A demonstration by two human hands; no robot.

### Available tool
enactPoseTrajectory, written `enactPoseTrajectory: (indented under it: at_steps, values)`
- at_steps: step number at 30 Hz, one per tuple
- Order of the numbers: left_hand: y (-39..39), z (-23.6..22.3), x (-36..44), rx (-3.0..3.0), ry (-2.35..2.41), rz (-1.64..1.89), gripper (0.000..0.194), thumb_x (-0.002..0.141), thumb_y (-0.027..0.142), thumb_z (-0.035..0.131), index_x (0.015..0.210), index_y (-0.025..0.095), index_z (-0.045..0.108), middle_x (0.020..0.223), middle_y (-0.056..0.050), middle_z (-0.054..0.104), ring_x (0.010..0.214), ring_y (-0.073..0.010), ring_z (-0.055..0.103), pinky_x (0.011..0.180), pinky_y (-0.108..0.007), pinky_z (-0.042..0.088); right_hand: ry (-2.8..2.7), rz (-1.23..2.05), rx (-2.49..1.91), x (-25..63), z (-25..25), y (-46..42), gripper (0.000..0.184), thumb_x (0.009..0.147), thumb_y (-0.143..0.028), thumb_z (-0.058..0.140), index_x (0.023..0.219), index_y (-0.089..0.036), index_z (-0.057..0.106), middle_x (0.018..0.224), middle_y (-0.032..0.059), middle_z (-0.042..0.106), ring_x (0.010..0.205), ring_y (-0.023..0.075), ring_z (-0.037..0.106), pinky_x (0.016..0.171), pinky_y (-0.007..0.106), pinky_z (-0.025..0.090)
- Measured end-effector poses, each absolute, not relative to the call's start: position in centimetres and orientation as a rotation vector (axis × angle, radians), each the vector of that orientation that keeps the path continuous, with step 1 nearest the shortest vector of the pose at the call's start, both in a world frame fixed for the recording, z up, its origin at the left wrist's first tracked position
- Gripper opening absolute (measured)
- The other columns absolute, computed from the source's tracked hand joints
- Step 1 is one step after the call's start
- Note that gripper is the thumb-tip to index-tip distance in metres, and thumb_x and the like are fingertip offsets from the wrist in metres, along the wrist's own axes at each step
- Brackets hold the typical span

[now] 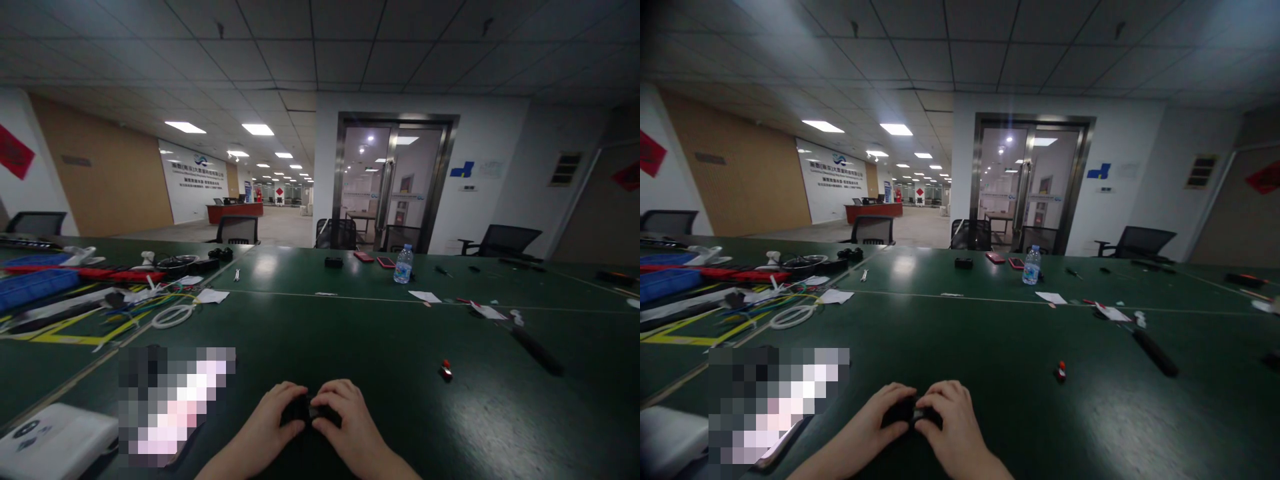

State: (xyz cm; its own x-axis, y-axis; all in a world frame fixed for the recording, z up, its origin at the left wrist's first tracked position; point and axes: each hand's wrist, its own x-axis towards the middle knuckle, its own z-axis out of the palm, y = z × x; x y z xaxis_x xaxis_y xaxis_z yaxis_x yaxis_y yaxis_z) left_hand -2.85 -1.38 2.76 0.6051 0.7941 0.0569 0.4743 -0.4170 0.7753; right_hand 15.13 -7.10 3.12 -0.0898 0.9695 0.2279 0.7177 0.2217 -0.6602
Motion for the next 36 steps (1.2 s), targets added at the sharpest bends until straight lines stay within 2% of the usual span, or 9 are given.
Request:
enactPoseTrajectory:
  at_steps: [19, 25, 30, 36]
  values:
    - [-1.29, 2.69, -2.89, 2.09, 0.988, 0.518, 0.047, 0.067, 0.012, 0.055, 0.113, 0.022, 0.055, 0.115, -0.005, 0.057, 0.109, -0.0219, 0.05, 0.098, -0.035, 0.036, -1.884, 0.572, -1.627, 14.93, 2.92, -7.14, 0.023, 0.069, -0.02, 0.067, 0.089, -0.03, 0.065, 0.102, -0.0025, 0.059, 0.099, 0.0206, 0.051, 0.085, 0.032, 0.036]
    - [-1.17, 2.35, -2.93, 2.097, 0.994, 0.517, 0.052, 0.064, 0.009, 0.055, 0.114, 0.023, 0.054, 0.117, -0.005, 0.057, 0.111, -0.0225, 0.049, 0.099, -0.035, 0.034, -1.879, 0.566, -1.577, 15.16, 2.4, -7.03, 0.038, 0.063, -0.016, 0.069, 0.097, -0.03, 0.062, 0.104, -0.001, 0.059, 0.102, 0.0208, 0.05, 0.088, 0.032, 0.034]
    - [-1.09, 2.21, -3.0, 2.091, 1.001, 0.512, 0.05, 0.066, 0.011, 0.055, 0.115, 0.022, 0.054, 0.119, -0.006, 0.056, 0.112, -0.0227, 0.048, 0.101, -0.035, 0.034, -1.851, 0.598, -1.565, 15.47, 2.21, -7.18, 0.039, 0.067, -0.016, 0.064, 0.101, -0.033, 0.059, 0.108, -0.0031, 0.058, 0.104, 0.0199, 0.049, 0.089, 0.032, 0.034]
    - [-0.9, 1.85, -3.14, 2.082, 1.001, 0.517, 0.051, 0.067, 0.013, 0.056, 0.117, 0.023, 0.053, 0.122, -0.005, 0.054, 0.114, -0.0229, 0.047, 0.102, -0.036, 0.033, -1.833, 0.655, -1.552, 15.35, 2.7, -7.31, 0.033, 0.071, -0.018, 0.06, 0.101, -0.031, 0.06, 0.107, -0.0025, 0.059, 0.104, 0.0205, 0.05, 0.089, 0.034, 0.035]
